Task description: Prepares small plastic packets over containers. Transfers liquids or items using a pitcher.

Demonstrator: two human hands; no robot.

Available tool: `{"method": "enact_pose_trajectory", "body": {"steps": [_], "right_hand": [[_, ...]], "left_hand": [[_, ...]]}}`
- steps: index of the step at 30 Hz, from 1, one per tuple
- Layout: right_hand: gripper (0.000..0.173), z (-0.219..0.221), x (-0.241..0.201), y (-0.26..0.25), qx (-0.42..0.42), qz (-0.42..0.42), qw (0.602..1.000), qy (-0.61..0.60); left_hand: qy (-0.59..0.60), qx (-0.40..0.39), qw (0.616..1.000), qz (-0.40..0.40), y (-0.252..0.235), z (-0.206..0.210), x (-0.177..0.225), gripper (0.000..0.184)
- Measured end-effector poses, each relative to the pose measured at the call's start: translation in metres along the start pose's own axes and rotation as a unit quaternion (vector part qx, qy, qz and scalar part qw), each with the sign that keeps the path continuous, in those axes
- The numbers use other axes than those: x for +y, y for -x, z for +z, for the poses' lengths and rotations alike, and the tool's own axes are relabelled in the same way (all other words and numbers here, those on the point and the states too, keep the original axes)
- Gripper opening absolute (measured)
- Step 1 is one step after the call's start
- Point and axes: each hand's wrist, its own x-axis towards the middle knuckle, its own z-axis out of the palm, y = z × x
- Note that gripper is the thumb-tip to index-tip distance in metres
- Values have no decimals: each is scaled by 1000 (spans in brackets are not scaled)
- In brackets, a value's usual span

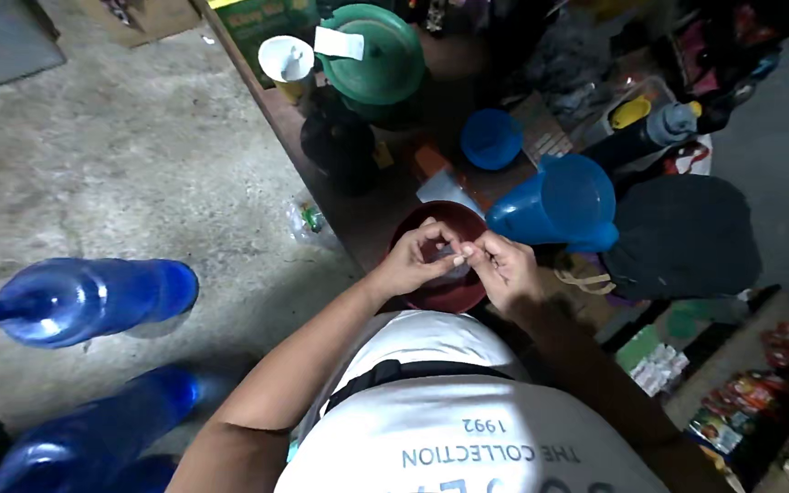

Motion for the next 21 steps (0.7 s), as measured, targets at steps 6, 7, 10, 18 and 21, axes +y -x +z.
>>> {"method": "enact_pose_trajectory", "body": {"steps": [6,7,10,18,21], "right_hand": [[28,-5,-12,1,67,-29,996,42],[28,-7,-13,3,80,-24,996,42],[29,-11,-14,12,120,-12,993,-14],[59,-25,-17,85,83,458,801,-378],[64,-32,-40,99,145,529,644,-534]], "left_hand": [[-40,20,998,32,-11,7,20,7],[-55,16,997,41,-13,9,24,5],[-88,-11,993,72,-22,13,37,2],[-54,-157,974,153,-55,57,77,4],[-80,-258,948,170,-39,97,87,12]]}}
